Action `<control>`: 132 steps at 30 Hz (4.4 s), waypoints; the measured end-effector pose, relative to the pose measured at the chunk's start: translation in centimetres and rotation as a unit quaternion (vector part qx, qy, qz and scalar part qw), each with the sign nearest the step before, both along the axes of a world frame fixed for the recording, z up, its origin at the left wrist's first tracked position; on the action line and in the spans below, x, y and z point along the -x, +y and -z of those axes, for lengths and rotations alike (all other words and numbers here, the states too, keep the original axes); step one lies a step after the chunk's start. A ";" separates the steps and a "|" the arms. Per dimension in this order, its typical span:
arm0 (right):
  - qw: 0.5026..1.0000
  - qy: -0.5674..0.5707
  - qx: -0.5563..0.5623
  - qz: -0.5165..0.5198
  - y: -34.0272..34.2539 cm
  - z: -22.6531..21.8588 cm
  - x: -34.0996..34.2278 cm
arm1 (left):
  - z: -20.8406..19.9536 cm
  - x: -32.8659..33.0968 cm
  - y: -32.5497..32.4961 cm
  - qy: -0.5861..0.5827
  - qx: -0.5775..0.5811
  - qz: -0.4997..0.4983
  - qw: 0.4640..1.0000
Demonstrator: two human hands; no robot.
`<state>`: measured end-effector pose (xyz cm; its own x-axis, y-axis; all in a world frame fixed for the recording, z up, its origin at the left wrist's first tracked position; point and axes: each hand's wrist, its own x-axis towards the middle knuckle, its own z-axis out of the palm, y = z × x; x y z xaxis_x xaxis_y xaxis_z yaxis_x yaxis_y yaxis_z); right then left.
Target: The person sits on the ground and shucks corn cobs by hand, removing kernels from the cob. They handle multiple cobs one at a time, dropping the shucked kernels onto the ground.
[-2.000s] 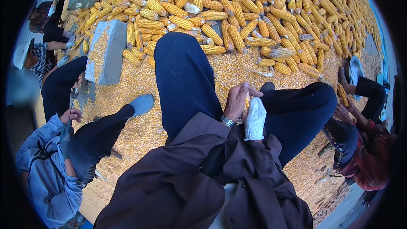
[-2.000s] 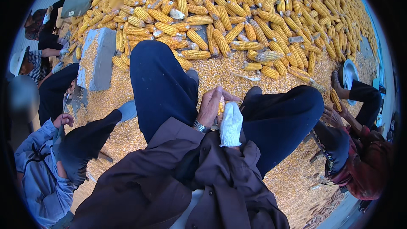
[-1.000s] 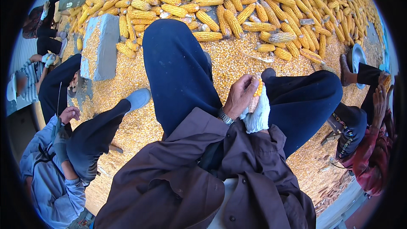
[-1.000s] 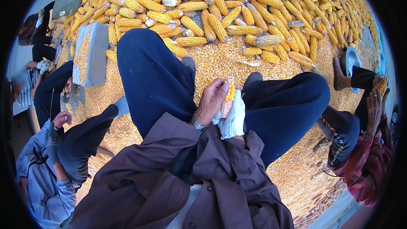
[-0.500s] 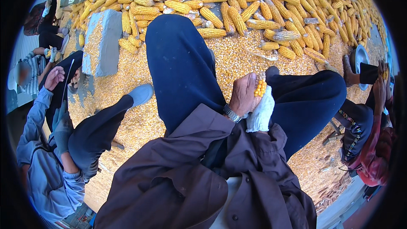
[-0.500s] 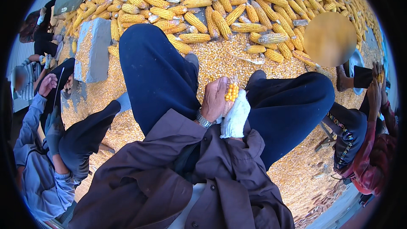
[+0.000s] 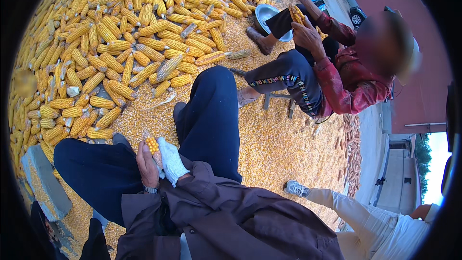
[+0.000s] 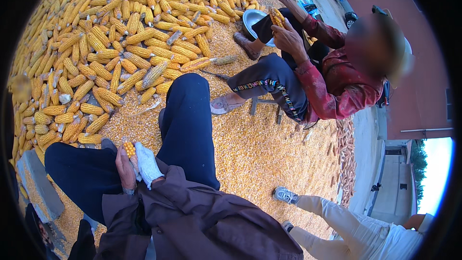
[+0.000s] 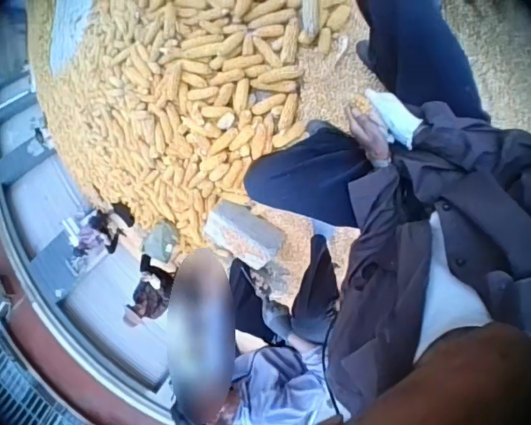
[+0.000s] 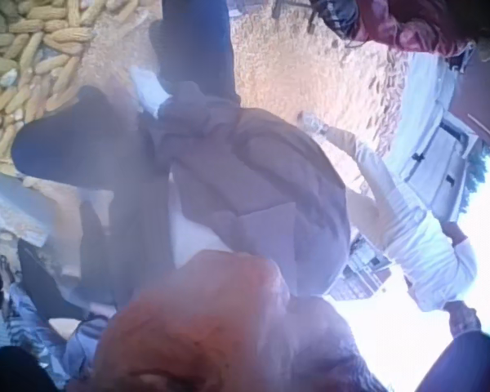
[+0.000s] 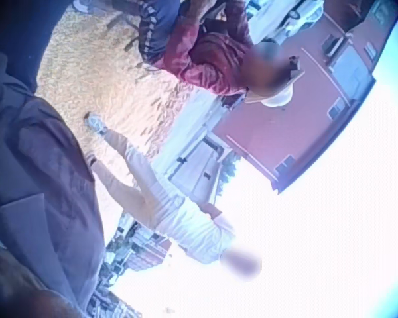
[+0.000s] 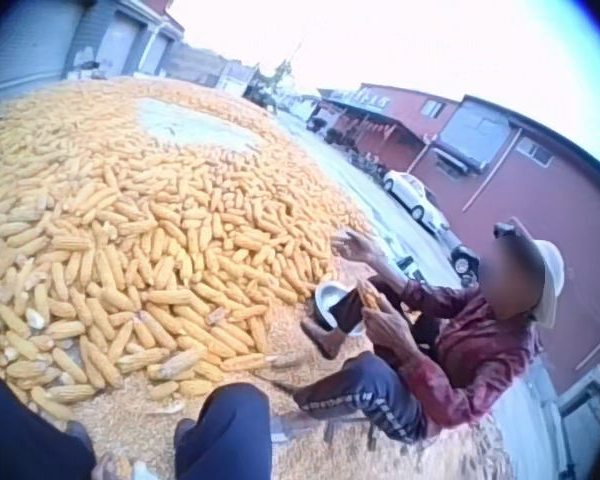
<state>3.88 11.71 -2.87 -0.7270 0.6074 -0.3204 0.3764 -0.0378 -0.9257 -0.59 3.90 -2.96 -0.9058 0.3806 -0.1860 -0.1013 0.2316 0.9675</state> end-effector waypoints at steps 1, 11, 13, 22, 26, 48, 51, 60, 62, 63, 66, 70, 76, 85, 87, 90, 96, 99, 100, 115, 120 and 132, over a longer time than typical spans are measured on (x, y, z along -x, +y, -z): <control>1.000 -0.009 0.004 0.001 0.2 -0.5 0.1 | 1.2 -0.1 -0.2 0.016 0.020 -0.008 1.000; 0.995 0.058 0.075 0.043 0.0 -1.3 0.2 | -2.8 0.1 2.0 -0.052 -0.152 -0.024 0.987; 0.998 0.051 0.038 0.009 0.1 -2.0 -0.1 | -1.9 0.3 2.1 -0.066 -0.173 -0.006 0.983; 0.968 0.053 -0.230 -0.081 -0.1 0.0 -0.4 | -1.7 0.5 2.2 -0.106 -0.131 -0.040 0.985; 0.976 0.015 -0.201 -0.084 0.0 -0.9 -0.3 | -0.5 0.2 2.1 0.021 -0.019 -0.100 0.995; 0.968 -0.004 -0.213 -0.131 -0.4 -1.6 0.9 | 1.2 1.9 1.4 -0.233 -0.267 -0.134 0.925; 0.925 -0.027 -0.334 -0.178 0.0 -1.4 0.9 | -0.6 2.2 1.6 -0.304 -0.361 -0.133 0.872; 0.997 -0.025 0.066 -0.044 0.1 -4.4 2.1 | -1.2 1.9 1.0 -0.278 -0.357 -0.072 0.889; 0.992 -0.021 -0.084 -0.092 0.4 -3.1 1.8 | -1.2 1.7 0.7 -0.223 -0.300 -0.054 0.926; 0.980 -0.019 -0.159 -0.115 0.5 -2.5 1.6 | -1.1 1.5 0.7 -0.203 -0.286 -0.058 0.935; 0.999 0.028 -0.037 -0.002 0.4 -0.4 1.2 | -1.0 0.8 0.9 -0.100 -0.192 -0.032 0.976; 0.972 -0.016 -0.218 -0.089 0.9 1.7 0.2 | -1.6 0.3 1.0 -0.036 -0.059 -0.026 0.997; 0.955 -0.061 -0.270 -0.107 0.3 -0.7 1.0 | -2.4 0.4 1.2 0.012 -0.045 -0.068 0.997; 0.928 -0.036 -0.346 -0.132 0.4 -1.6 1.4 | -1.6 0.3 1.5 -0.007 -0.056 -0.119 0.991; 0.919 -0.038 -0.366 -0.140 0.6 -1.5 1.5 | -1.4 0.4 1.2 -0.016 -0.029 -0.100 0.994; 0.972 0.003 -0.225 -0.073 0.1 -0.9 1.6 | -1.1 0.5 1.5 -0.048 -0.091 -0.162 0.981; 0.972 0.019 -0.224 -0.064 0.2 -0.7 1.5 | -1.6 0.8 1.3 -0.039 -0.059 -0.136 0.988; 0.960 -0.008 -0.265 -0.085 0.9 -0.5 1.5 | -3.0 0.7 1.0 -0.004 -0.092 -0.103 0.990; 0.969 -0.005 -0.239 -0.068 1.0 0.0 1.4 | -3.5 0.6 1.0 0.006 -0.085 -0.089 0.992; 0.916 0.026 -0.388 -0.100 0.5 -1.1 2.0 | 0.2 -0.1 1.9 -0.055 -0.157 -0.129 0.978; 0.979 0.017 -0.194 -0.062 0.4 -2.3 2.0 | -0.6 -0.1 1.5 -0.138 -0.204 -0.080 0.966; 0.960 0.030 -0.274 -0.050 0.5 -4.1 3.1 | -1.4 0.1 1.4 -0.118 -0.169 -0.088 0.975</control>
<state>0.80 12.20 1.20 -0.7974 0.5991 0.0715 0.2986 0.4947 -0.8161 -0.65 5.29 -1.57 -0.9101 0.2987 -0.2873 -0.3391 -0.1378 0.9306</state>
